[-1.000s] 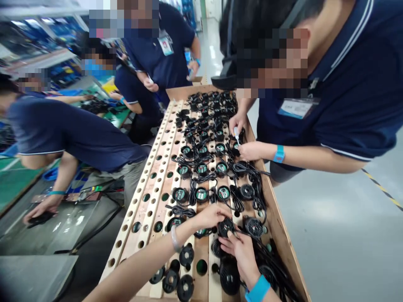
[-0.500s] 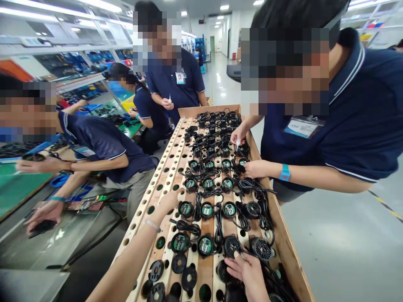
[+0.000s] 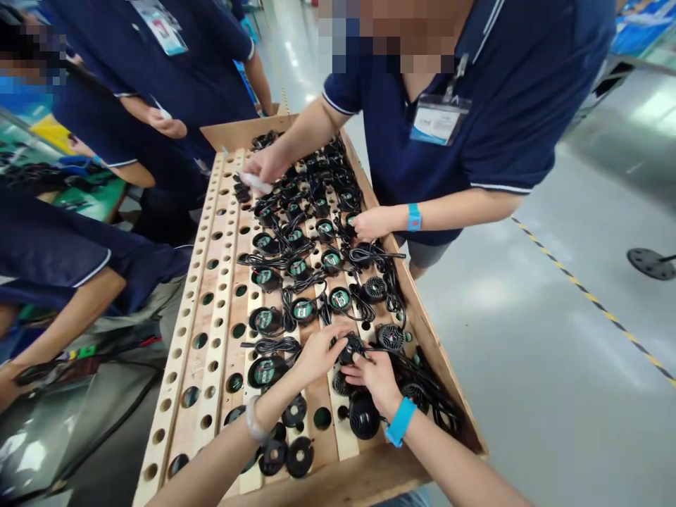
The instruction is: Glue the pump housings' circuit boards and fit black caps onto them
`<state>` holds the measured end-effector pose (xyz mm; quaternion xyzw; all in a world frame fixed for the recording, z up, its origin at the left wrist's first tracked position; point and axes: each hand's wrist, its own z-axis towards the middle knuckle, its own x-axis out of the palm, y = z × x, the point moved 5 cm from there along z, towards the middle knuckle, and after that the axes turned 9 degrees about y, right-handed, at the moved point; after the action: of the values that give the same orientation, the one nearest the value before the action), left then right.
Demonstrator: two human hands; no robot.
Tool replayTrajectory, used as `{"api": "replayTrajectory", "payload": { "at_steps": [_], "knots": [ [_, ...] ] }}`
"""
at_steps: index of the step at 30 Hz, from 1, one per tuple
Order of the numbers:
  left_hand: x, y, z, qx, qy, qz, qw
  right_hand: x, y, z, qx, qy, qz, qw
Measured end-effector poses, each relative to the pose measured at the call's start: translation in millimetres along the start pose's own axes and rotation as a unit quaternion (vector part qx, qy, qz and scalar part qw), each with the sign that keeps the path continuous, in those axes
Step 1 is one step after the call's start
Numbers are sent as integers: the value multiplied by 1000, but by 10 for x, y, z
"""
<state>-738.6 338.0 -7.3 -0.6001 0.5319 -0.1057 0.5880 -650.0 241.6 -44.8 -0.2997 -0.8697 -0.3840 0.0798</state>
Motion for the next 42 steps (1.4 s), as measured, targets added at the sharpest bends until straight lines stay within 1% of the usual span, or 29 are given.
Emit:
{"api": "replayTrajectory", "payload": {
  "at_steps": [2,4,7,10,16,18,26,33,35,38,40,42],
  "knots": [
    [95,79,123,-15,14,-12,1000,-5,-1,-1,-1,3,4,1000],
    [131,140,216,-26,37,-23,999,-11,-4,2,-2,2,6,1000],
    [132,196,310,-33,60,-28,997,-20,-16,17,-3,-4,7,1000],
    [117,205,371,-29,68,-20,997,-25,-31,32,-6,-11,6,1000],
    [92,157,437,-24,90,3,996,-33,-50,32,-8,-15,-2,1000],
    [93,156,455,-17,106,-3,994,-39,-52,37,-5,-13,-3,1000],
    [146,212,529,31,209,-63,975,-63,-61,59,15,-9,14,1000],
    [69,209,518,54,280,-139,948,-92,-73,54,18,5,34,999],
    [42,213,484,42,300,-160,939,-100,-84,60,19,10,31,999],
    [14,229,409,-10,323,-198,925,-107,-96,54,16,29,26,999],
    [-6,229,361,-36,320,-207,924,-110,-101,34,18,41,25,999],
    [-7,220,329,-43,310,-204,927,-113,-103,4,21,49,26,998]
  ]
}}
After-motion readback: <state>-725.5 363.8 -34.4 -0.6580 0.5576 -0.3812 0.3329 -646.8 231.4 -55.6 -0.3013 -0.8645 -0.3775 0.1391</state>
